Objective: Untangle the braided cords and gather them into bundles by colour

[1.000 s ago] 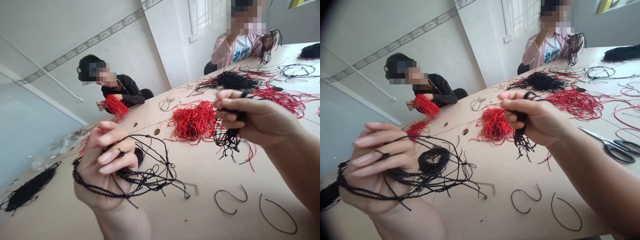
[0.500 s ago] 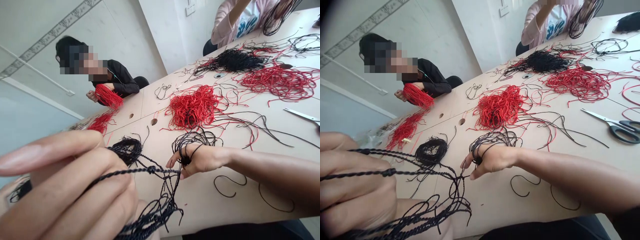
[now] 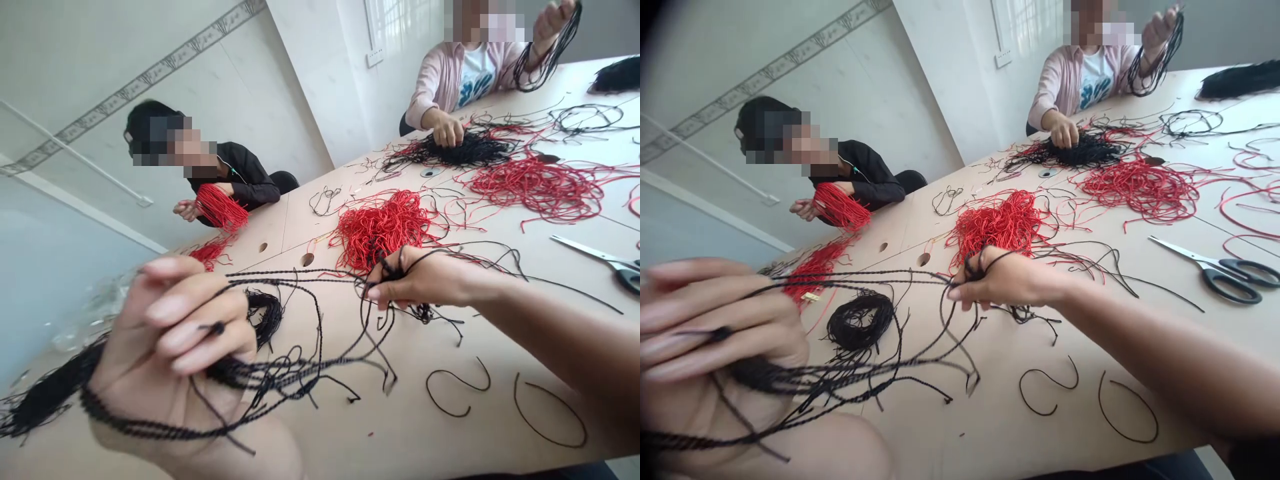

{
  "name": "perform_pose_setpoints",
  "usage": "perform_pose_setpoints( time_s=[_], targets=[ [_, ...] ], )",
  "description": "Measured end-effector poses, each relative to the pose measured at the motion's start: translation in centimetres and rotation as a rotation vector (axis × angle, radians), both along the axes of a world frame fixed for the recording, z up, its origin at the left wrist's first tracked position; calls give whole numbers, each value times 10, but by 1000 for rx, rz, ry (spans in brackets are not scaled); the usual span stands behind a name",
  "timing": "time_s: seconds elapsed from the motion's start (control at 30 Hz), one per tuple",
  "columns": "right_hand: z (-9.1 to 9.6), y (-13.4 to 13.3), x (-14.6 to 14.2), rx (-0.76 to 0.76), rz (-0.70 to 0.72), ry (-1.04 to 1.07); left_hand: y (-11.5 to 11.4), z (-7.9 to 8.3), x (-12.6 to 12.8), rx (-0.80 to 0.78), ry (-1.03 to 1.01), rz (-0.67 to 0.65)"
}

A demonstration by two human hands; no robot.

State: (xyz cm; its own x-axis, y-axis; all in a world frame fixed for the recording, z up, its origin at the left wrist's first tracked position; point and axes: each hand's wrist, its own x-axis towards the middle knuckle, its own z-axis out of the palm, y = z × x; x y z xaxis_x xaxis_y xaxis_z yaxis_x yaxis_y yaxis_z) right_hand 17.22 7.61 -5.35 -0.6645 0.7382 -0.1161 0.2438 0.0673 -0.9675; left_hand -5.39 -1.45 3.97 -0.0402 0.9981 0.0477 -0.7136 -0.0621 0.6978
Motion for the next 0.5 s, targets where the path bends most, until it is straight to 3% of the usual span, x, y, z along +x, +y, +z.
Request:
perform_pose_setpoints(
  time_s=[0.1, 0.2, 0.37, 0.5],
  targets=[
    [11, 12, 22, 170, -316, -100, 11, 0, 10, 23, 90, 78],
    [23, 16, 42, 272, -486, 42, 21, -10, 11, 6, 225, 71],
    [53, 7, 65, 16, -544, 640, 28, -23, 10, 38, 272, -86],
    [67, 0, 78, -99, -724, 981, 29, -28, 13, 29, 262, -41]
  ],
)
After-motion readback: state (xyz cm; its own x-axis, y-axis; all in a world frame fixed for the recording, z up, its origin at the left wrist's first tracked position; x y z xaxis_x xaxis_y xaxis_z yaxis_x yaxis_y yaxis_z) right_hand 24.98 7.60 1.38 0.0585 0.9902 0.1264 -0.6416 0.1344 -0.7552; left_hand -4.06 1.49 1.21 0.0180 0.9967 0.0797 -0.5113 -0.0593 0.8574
